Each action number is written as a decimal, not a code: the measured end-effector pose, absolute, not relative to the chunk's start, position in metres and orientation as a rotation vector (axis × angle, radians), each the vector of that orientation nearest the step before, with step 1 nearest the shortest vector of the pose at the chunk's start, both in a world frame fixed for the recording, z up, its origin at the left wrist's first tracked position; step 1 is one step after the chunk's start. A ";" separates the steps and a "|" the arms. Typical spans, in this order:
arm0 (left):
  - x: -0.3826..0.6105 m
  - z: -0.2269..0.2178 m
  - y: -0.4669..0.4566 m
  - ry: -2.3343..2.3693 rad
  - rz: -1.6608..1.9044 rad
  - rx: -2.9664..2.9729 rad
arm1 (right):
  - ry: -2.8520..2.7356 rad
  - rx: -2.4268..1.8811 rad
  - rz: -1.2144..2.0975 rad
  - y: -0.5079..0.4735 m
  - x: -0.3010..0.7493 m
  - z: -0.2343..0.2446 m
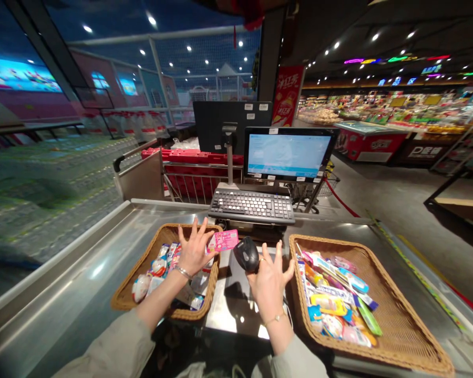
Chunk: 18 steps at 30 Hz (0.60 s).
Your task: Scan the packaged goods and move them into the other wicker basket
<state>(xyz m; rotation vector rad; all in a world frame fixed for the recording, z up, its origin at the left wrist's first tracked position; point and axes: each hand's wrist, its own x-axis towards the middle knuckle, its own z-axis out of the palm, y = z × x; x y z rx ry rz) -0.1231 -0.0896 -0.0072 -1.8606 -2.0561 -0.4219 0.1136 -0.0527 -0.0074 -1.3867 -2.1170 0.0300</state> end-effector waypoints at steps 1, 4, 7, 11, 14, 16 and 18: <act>-0.122 -0.007 -0.089 -2.049 -0.430 -1.864 | -2.113 -1.387 0.032 -0.053 0.114 -0.008; -0.121 -0.007 -0.087 -2.030 -0.449 -1.876 | -2.102 -1.377 0.030 -0.052 0.116 -0.010; -0.118 -0.005 -0.086 -2.039 -0.440 -1.880 | -2.097 -1.367 0.023 -0.051 0.117 -0.011; -0.114 -0.002 -0.085 -2.045 -0.430 -1.876 | -2.099 -1.355 0.008 -0.051 0.120 -0.012; -0.112 -0.003 -0.083 -2.015 -0.451 -1.882 | -2.108 -1.337 -0.011 -0.050 0.123 -0.013; -0.111 -0.005 -0.081 -1.997 -0.457 -1.886 | -2.110 -1.327 -0.017 -0.049 0.126 -0.014; -0.110 -0.006 -0.078 -1.989 -0.457 -1.891 | -2.110 -1.325 -0.017 -0.048 0.128 -0.015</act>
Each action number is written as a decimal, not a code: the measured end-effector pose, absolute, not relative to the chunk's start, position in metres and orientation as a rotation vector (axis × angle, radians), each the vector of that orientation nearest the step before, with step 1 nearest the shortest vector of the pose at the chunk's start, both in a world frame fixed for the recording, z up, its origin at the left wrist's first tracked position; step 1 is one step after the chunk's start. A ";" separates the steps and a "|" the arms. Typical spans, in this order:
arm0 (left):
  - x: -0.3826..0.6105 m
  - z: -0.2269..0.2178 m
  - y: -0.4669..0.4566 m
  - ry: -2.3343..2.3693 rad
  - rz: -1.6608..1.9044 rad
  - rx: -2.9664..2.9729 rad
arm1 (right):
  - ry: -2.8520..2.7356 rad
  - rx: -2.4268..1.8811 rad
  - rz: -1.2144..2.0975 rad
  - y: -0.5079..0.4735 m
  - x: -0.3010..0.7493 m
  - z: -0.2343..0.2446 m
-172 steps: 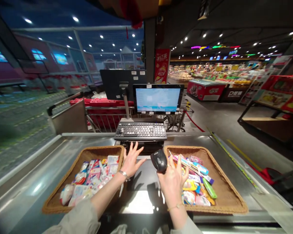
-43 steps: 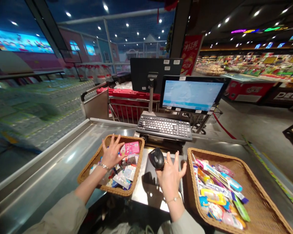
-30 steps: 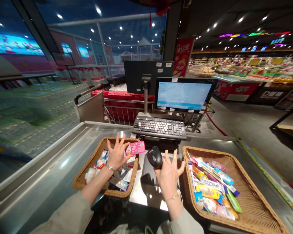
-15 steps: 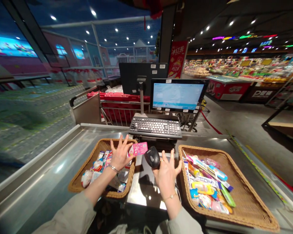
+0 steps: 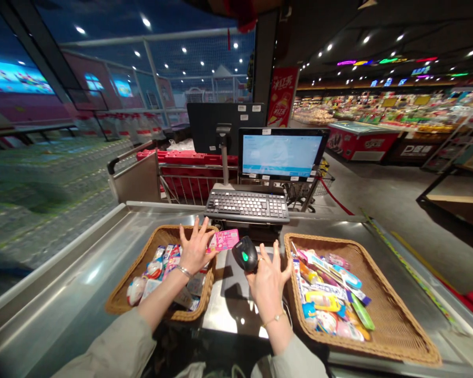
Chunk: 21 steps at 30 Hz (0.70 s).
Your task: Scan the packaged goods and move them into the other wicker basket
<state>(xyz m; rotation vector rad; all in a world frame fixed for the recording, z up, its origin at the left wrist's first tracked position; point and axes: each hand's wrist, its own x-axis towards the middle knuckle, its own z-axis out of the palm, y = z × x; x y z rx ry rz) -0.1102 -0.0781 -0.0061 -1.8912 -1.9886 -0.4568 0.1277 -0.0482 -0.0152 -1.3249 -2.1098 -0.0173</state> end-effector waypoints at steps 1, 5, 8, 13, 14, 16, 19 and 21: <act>-0.110 -0.007 -0.077 -1.986 -0.457 -1.894 | -2.110 -1.328 -0.017 -0.048 0.129 -0.015; -0.107 -0.006 -0.072 -1.984 -0.454 -1.903 | -2.108 -1.362 -0.015 -0.048 0.131 -0.013; -0.103 -0.004 -0.069 -1.985 -0.438 -1.917 | -2.097 -1.411 -0.021 -0.047 0.134 -0.010; -0.092 -0.001 -0.060 -1.955 -0.447 -1.950 | -2.052 -1.527 -0.054 -0.044 0.145 -0.010; -0.089 -0.001 -0.057 -1.943 -0.453 -1.962 | -2.039 -1.549 -0.071 -0.044 0.148 -0.011; -0.083 0.000 -0.051 -1.917 -0.470 -1.989 | -2.016 -1.589 -0.107 -0.044 0.155 -0.013; -0.072 0.002 -0.042 -1.883 -0.497 -2.028 | -1.985 -1.640 -0.145 -0.045 0.167 -0.013; -0.063 0.004 -0.035 -1.857 -0.506 -2.055 | -1.954 -1.675 -0.167 -0.046 0.176 -0.012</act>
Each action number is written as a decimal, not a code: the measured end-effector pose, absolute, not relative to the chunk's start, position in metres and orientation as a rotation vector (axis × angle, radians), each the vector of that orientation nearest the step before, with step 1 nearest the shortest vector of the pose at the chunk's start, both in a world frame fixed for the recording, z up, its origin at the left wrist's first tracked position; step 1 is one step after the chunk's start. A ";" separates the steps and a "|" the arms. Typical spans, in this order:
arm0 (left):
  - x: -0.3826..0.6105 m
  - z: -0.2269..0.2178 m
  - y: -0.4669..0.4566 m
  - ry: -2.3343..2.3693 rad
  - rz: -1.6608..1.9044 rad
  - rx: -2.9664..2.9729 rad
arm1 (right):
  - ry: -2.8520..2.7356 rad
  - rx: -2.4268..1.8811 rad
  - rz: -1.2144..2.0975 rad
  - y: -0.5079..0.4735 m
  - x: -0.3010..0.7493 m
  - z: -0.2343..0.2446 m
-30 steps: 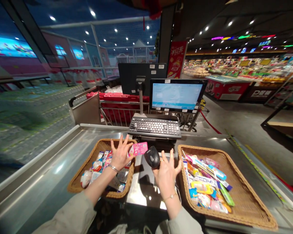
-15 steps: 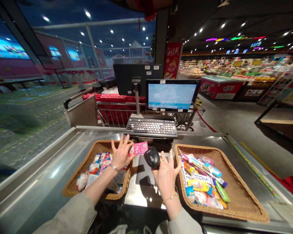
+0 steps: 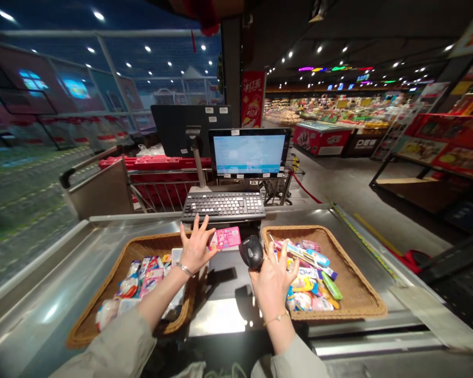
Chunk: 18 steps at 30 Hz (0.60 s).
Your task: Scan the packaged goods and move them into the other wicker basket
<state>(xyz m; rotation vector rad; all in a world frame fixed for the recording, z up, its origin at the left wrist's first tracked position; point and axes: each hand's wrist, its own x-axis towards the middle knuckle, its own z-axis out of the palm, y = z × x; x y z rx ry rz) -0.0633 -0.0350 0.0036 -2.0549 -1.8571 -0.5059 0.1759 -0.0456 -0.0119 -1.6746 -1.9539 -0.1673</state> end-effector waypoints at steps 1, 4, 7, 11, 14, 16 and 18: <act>-0.059 0.005 -0.032 -1.842 -0.509 -2.067 | -1.940 -1.691 -0.177 -0.046 0.180 -0.011; -0.044 0.008 -0.022 -1.793 -0.528 -2.088 | -1.901 -1.744 -0.200 -0.047 0.193 -0.008; -0.028 0.011 -0.012 -1.743 -0.551 -2.117 | -1.842 -1.813 -0.238 -0.048 0.206 -0.007; -0.008 0.014 -0.001 -1.692 -0.572 -2.177 | -1.792 -1.893 -0.297 -0.049 0.223 -0.008; 0.006 0.017 0.007 -1.645 -0.593 -2.217 | -1.749 -1.950 -0.319 -0.049 0.236 -0.009; 0.016 0.017 0.011 -1.612 -0.606 -2.239 | -1.717 -1.981 -0.320 -0.050 0.243 -0.008; 0.025 0.016 0.015 -1.582 -0.614 -2.261 | -1.693 -1.999 -0.310 -0.050 0.250 -0.007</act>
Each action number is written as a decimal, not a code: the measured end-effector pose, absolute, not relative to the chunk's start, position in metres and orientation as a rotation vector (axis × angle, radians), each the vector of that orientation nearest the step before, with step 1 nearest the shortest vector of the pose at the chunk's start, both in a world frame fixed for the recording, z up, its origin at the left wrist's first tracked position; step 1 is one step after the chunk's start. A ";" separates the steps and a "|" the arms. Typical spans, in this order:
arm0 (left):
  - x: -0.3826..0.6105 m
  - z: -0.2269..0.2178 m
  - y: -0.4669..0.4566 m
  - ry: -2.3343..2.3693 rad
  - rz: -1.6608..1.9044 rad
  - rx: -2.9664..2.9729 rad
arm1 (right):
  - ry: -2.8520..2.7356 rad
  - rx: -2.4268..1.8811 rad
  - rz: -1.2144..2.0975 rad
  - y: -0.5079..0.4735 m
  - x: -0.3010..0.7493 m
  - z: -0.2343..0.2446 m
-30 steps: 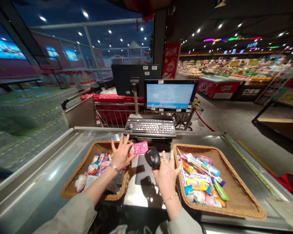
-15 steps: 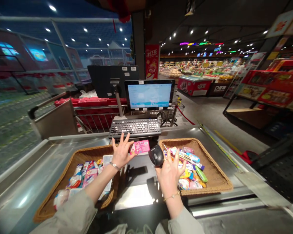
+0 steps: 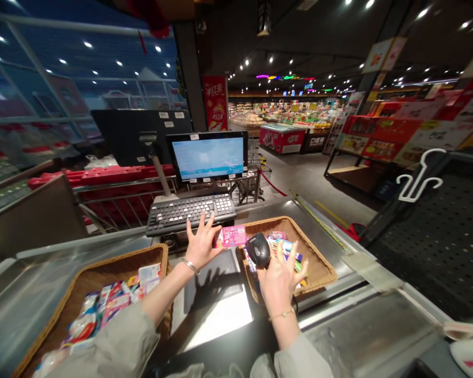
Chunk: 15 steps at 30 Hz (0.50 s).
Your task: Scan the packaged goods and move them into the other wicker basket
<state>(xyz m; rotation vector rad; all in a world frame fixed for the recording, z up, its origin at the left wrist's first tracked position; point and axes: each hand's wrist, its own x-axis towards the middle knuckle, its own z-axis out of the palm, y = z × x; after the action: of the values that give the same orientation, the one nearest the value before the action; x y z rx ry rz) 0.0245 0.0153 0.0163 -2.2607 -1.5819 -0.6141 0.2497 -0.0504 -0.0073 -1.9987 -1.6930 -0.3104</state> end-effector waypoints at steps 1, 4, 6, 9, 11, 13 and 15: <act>0.029 0.015 0.017 -1.568 -0.615 -2.270 | -1.682 -2.004 -0.305 -0.051 0.253 -0.007; 0.040 0.011 0.023 -1.533 -0.612 -2.298 | -1.638 -2.016 -0.306 -0.051 0.262 -0.005; 0.047 0.007 0.026 -1.512 -0.603 -2.323 | -1.611 -2.024 -0.316 -0.051 0.269 -0.005; 0.057 0.001 0.031 -1.490 -0.585 -2.363 | -1.581 -2.037 -0.333 -0.051 0.280 -0.007; 0.063 -0.003 0.034 -1.483 -0.572 -2.382 | -1.562 -2.049 -0.339 -0.049 0.286 -0.009; 0.069 -0.006 0.038 -1.476 -0.558 -2.393 | -1.539 -2.068 -0.340 -0.048 0.293 -0.012; 0.076 -0.009 0.041 -1.468 -0.546 -2.401 | -1.515 -2.084 -0.342 -0.047 0.298 -0.013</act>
<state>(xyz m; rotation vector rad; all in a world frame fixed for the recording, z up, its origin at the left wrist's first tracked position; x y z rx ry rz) 0.0758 0.0411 -0.0088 -2.4006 -1.4677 -0.5459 0.2981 -0.0470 -0.0132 -2.0839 -1.5149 -0.3420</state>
